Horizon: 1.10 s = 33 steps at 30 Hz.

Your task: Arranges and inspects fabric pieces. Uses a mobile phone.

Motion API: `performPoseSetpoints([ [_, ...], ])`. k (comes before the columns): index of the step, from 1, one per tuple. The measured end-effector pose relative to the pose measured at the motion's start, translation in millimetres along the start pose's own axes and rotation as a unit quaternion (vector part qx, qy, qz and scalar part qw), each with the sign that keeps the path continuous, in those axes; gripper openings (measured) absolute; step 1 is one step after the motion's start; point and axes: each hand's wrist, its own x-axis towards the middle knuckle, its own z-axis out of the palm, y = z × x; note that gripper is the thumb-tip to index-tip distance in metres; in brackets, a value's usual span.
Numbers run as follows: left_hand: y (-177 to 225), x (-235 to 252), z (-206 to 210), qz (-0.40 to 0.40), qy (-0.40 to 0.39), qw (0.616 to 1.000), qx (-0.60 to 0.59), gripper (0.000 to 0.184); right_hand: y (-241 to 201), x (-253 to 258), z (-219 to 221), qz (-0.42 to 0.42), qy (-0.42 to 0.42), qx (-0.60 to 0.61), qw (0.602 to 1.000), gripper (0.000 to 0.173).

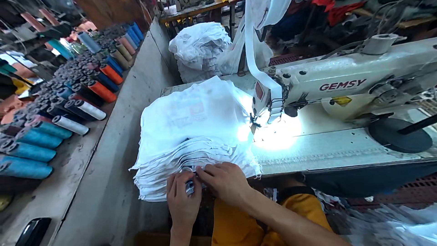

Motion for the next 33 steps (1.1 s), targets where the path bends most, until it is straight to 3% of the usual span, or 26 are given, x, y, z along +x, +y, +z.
performPoseSetpoints([
  [3, 1.8, -5.7, -3.9, -0.018, -0.002, 0.999, -0.034, 0.008, 2.5, -1.4, 0.8, 0.008, 0.010, 0.022, 1.000, 0.025],
  [6, 4.4, -30.1, -14.8, -0.034, -0.078, 0.993, -0.080, 0.008, 4.2, -2.7, -0.7, 0.072, -0.022, 0.052, 0.996, 0.035],
  [9, 1.1, -55.8, -14.9, -0.041, -0.143, 0.985, -0.084, 0.011, 10.6, 6.0, -7.6, 0.106, -0.058, 0.100, 0.988, 0.023],
  [14, 4.3, -43.9, -24.0, -0.089, -0.108, 0.989, -0.055, 0.014, 34.1, 37.3, -5.3, 0.109, 0.062, 0.049, 0.991, 0.021],
  [19, 6.1, -2.4, -14.8, -0.083, -0.092, 0.992, 0.006, 0.017, 56.8, 34.7, 32.9, 0.033, 0.095, 0.018, 0.995, 0.014],
  [23, 3.3, 24.2, -0.6, -0.067, -0.164, 0.981, 0.078, 0.022, 57.7, 25.2, 25.7, -0.006, 0.065, 0.021, 0.998, 0.015],
  [28, 3.7, 37.0, 4.2, -0.076, -0.268, 0.953, 0.116, 0.023, 54.5, 14.9, 18.0, 0.036, -0.005, 0.070, 0.997, 0.028],
  [33, -1.2, 24.7, 2.1, -0.062, -0.195, 0.976, 0.075, 0.019, 50.9, -2.1, 0.2, 0.080, -0.061, 0.131, 0.986, 0.034],
])
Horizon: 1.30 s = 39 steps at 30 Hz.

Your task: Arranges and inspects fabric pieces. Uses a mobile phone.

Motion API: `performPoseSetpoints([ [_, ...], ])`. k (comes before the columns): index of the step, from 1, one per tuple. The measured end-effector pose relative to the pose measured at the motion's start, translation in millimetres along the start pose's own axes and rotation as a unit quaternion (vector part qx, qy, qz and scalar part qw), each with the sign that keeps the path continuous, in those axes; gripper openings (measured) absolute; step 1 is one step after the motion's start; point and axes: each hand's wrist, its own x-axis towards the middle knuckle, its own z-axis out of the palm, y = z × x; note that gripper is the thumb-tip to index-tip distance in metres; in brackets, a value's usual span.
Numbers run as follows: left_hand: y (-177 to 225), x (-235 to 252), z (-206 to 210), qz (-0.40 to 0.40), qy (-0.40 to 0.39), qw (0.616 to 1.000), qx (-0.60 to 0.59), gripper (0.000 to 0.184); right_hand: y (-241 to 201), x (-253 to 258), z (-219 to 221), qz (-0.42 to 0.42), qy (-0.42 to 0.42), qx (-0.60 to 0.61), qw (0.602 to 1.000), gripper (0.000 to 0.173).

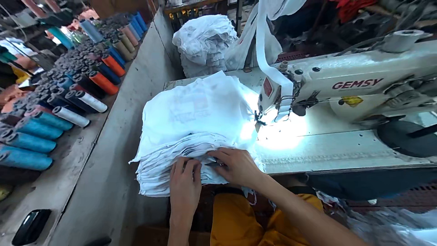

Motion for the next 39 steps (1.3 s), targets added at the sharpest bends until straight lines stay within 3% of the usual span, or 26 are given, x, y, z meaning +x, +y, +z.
performPoseSetpoints([
  [3, -1.1, -6.8, 3.7, 0.010, 0.041, 0.999, -0.008, 0.020, -12.0, -7.8, -7.8, 0.019, -0.022, -0.013, 1.000, 0.047],
  [7, -1.2, -9.2, 4.0, 0.017, 0.064, 0.998, -0.007, 0.018, -22.0, -9.3, -2.5, -0.003, 0.007, -0.082, 0.997, 0.033],
  [12, 3.0, -12.2, 0.5, 0.019, 0.063, 0.998, 0.013, 0.018, -31.5, -1.3, 5.7, -0.045, 0.032, -0.135, 0.989, 0.029],
  [24, 6.9, -20.3, -3.4, 0.013, 0.063, 0.998, 0.027, 0.019, -18.6, 5.5, 8.9, -0.149, 0.021, -0.100, 0.984, 0.023],
  [29, 12.5, -43.8, -3.4, 0.031, 0.033, 0.997, -0.058, 0.021, -19.6, 5.4, -1.1, -0.020, -0.028, -0.049, 0.998, 0.041],
  [33, 2.1, -46.8, 4.4, -0.039, 0.101, 0.994, -0.034, 0.037, -31.2, 19.7, -13.9, 0.061, -0.139, 0.001, 0.988, 0.027],
  [39, -4.4, -51.0, 22.1, -0.083, 0.148, 0.985, -0.009, 0.031, -13.9, 41.5, 5.8, -0.005, 0.095, -0.093, 0.991, 0.019],
])
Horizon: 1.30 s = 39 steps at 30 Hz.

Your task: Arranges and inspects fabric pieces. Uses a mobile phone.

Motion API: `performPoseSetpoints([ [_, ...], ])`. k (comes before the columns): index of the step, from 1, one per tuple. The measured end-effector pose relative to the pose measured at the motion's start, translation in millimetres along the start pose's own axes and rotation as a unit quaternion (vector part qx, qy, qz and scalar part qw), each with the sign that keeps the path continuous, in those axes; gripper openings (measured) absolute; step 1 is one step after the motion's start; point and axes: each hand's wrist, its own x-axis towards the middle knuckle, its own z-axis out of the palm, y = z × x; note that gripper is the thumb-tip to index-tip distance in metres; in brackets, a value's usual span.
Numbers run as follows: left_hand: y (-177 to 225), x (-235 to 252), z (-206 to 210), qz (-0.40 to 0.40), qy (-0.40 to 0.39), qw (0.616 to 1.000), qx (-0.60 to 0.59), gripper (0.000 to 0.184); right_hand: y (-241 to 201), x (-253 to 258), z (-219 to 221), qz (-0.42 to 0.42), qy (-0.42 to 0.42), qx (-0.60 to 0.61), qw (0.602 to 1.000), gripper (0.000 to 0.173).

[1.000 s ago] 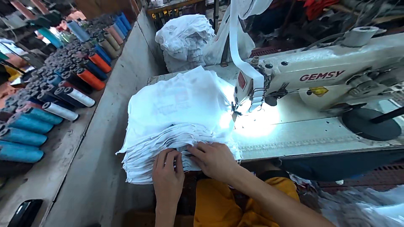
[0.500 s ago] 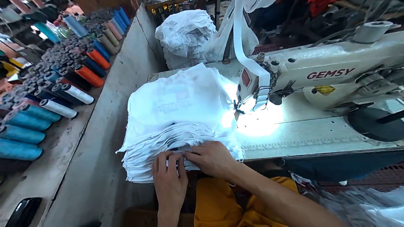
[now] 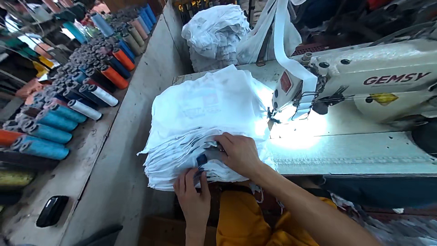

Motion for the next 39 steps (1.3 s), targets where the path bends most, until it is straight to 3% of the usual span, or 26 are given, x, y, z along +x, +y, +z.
performPoseSetpoints([
  [4, 0.7, 11.1, -4.4, 0.011, -0.014, 1.000, 0.006, 0.025, 16.5, -6.6, 22.6, -0.061, 0.049, -0.004, 0.997, 0.012],
  [8, 17.0, 25.3, -9.2, 0.033, -0.020, 0.999, -0.008, 0.017, 19.9, -13.5, 22.5, -0.059, 0.047, 0.029, 0.997, 0.013],
  [21, 54.4, 56.5, 4.5, 0.024, -0.226, 0.967, 0.112, 0.020, 16.3, -24.8, 9.0, -0.028, -0.017, 0.076, 0.997, 0.021],
  [24, 36.3, 48.4, -1.9, 0.034, -0.194, 0.980, 0.022, 0.019, 12.0, -34.1, -13.5, -0.001, -0.098, 0.084, 0.992, 0.036],
  [26, 24.6, 41.0, -7.2, 0.014, -0.177, 0.983, -0.047, 0.019, 8.7, -44.7, -23.5, -0.001, -0.109, 0.061, 0.992, 0.042],
  [34, 21.0, 28.7, -3.3, 0.015, -0.115, 0.989, -0.089, 0.018, -21.8, -48.5, -22.8, -0.074, -0.043, -0.070, 0.994, 0.028],
  [39, 18.5, 27.2, -6.2, 0.022, -0.117, 0.989, -0.084, 0.018, -18.2, -51.3, -14.8, -0.088, -0.031, -0.060, 0.994, 0.028],
])
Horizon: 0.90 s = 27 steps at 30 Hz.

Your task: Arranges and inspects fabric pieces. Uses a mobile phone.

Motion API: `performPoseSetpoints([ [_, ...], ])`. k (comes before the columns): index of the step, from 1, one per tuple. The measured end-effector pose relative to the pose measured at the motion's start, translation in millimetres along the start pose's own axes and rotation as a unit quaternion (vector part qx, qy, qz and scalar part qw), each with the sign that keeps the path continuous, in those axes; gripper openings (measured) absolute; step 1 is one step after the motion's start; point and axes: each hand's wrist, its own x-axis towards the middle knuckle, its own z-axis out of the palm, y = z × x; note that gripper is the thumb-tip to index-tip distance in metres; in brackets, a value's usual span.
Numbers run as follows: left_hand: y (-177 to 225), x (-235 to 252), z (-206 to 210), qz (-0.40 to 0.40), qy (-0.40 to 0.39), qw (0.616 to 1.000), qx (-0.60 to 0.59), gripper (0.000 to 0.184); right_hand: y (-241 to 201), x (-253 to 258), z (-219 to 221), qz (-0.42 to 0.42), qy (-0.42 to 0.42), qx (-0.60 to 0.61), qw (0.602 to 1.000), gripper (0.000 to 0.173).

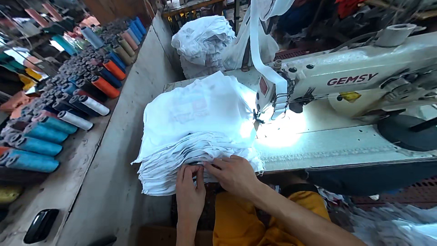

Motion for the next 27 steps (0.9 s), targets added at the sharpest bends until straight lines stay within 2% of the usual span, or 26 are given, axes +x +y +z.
performPoseSetpoints([
  [5, -6.0, 3.9, 2.5, 0.024, 0.015, 1.000, -0.007, 0.017, 13.0, -13.2, -4.7, 0.107, 0.028, 0.038, 0.993, 0.029],
  [10, 5.9, 17.5, 4.9, 0.008, -0.046, 0.995, 0.091, 0.016, 12.8, -27.4, -12.0, 0.135, 0.017, 0.057, 0.989, 0.034],
  [14, 9.0, 20.9, 7.8, 0.021, -0.056, 0.989, 0.134, 0.017, 6.6, -28.8, -15.3, 0.130, 0.009, 0.056, 0.990, 0.034],
  [22, 9.3, -1.9, 1.4, 0.003, -0.005, 0.998, 0.061, 0.021, -20.4, -6.0, -19.0, 0.118, -0.034, 0.055, 0.991, 0.031],
  [27, 7.5, -9.3, 5.3, 0.017, 0.033, 0.997, 0.069, 0.020, -16.8, -10.6, 9.1, 0.053, 0.022, 0.049, 0.997, 0.027],
])
